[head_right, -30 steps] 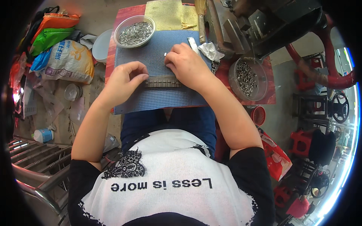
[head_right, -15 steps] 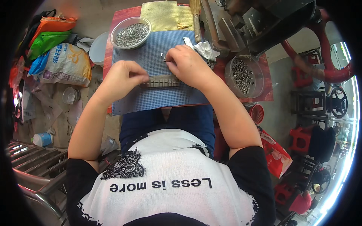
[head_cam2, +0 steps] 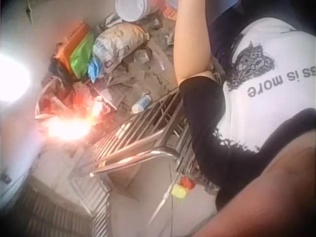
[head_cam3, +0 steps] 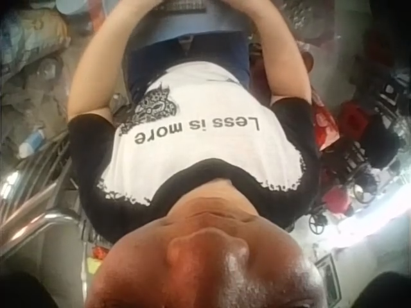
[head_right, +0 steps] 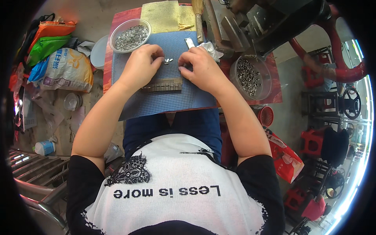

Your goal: Assembling small metal components onto a strip and using a manual press machine.

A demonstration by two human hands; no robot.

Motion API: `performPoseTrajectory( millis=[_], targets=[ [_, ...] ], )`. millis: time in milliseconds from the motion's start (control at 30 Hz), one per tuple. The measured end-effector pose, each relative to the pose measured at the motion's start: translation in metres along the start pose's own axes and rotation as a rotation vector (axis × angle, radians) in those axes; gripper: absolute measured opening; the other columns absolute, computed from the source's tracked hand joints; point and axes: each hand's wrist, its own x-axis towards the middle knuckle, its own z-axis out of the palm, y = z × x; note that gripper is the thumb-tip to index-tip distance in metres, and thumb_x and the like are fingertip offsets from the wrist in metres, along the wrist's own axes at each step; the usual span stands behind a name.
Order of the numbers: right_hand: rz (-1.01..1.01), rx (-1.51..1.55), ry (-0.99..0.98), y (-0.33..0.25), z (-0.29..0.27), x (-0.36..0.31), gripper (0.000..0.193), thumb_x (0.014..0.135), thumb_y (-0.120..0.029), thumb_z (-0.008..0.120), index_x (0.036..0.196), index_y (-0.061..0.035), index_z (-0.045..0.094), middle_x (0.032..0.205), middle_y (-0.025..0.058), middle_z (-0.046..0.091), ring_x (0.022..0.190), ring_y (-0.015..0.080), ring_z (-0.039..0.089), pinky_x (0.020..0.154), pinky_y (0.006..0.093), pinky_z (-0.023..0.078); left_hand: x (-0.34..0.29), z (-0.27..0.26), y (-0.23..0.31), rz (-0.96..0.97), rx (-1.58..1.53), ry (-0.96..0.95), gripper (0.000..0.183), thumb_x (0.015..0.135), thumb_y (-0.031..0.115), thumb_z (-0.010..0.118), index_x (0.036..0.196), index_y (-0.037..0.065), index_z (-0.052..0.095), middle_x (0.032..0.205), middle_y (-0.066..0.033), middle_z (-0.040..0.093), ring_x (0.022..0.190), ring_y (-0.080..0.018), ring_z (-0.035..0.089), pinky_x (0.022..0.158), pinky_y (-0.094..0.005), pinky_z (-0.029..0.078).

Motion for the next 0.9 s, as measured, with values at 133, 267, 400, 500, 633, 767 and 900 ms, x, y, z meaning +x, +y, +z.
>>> performPoseTrajectory(
  millis=[133,267,400,500,633,767,900],
  targets=[
    [-0.032,0.141,-0.018,-0.010,0.001,-0.006,0.012,0.081,-0.011,0.069,0.089,-0.0028,0.066,0.091,0.0113,0.064,0.094,0.0300,0.059,0.086,0.0401,0.048,-0.015,-0.025,0.007,-0.113,-0.196,-0.068,0.012,0.089,0.008,0.068,0.098,-0.001,0.067,0.079,-0.0084,0.066,0.072,-0.0175,0.062,0.070,-0.0318,0.051],
    [-0.133,0.211,-0.107,-0.030,0.007,-0.014,0.013,0.081,-0.005,0.071,0.090,0.0000,0.064,0.090,0.0111,0.063,0.090,0.0268,0.060,0.083,0.0355,0.050,-0.034,-0.044,0.006,-0.190,-0.309,-0.196,0.011,0.090,0.009,0.068,0.095,-0.002,0.066,0.075,-0.0015,0.061,0.069,-0.0092,0.054,0.065,-0.0255,0.046],
    [-0.092,0.197,-0.170,-0.034,0.007,-0.015,0.012,0.081,-0.004,0.071,0.090,0.0002,0.064,0.091,0.0118,0.063,0.091,0.0273,0.061,0.082,0.0356,0.050,-0.046,-0.046,0.008,-0.186,-0.288,-0.296,0.011,0.087,0.007,0.070,0.092,-0.002,0.067,0.081,-0.0029,0.061,0.072,-0.0108,0.053,0.066,-0.0263,0.046],
    [-0.090,0.181,-0.170,-0.035,0.005,-0.014,0.012,0.080,-0.004,0.071,0.089,0.0002,0.065,0.088,0.0119,0.064,0.090,0.0277,0.061,0.081,0.0352,0.051,-0.048,-0.042,0.005,-0.126,-0.256,-0.320,0.012,0.083,0.008,0.071,0.090,-0.002,0.069,0.090,-0.0095,0.063,0.080,-0.0186,0.059,0.074,-0.0315,0.050],
    [-0.055,0.229,-0.142,-0.033,0.002,-0.009,0.012,0.082,-0.006,0.072,0.092,0.0002,0.070,0.086,0.0108,0.068,0.082,0.0241,0.065,0.075,0.0333,0.052,-0.044,-0.044,0.005,-0.119,-0.173,-0.391,0.013,0.079,0.009,0.072,0.087,-0.002,0.071,0.095,-0.0158,0.065,0.088,-0.0285,0.064,0.081,-0.0366,0.052],
    [0.074,0.096,0.133,-0.024,0.005,0.006,0.013,0.086,-0.011,0.072,0.096,-0.0036,0.073,0.092,0.0104,0.073,0.080,0.0214,0.068,0.071,0.0324,0.053,-0.040,-0.048,0.010,-0.099,-0.125,-0.389,0.012,0.078,0.005,0.073,0.088,-0.002,0.072,0.089,-0.0099,0.066,0.079,-0.0188,0.060,0.073,-0.0317,0.051],
    [-0.026,-0.068,0.181,-0.004,0.021,0.019,0.013,0.083,-0.013,0.074,0.092,-0.0036,0.074,0.087,0.0120,0.070,0.084,0.0296,0.066,0.076,0.0384,0.053,-0.032,-0.051,0.015,-0.241,-0.174,-0.466,0.017,0.079,0.004,0.073,0.094,-0.002,0.073,0.088,-0.0109,0.067,0.075,-0.0192,0.061,0.072,-0.0315,0.051]
  ],
)
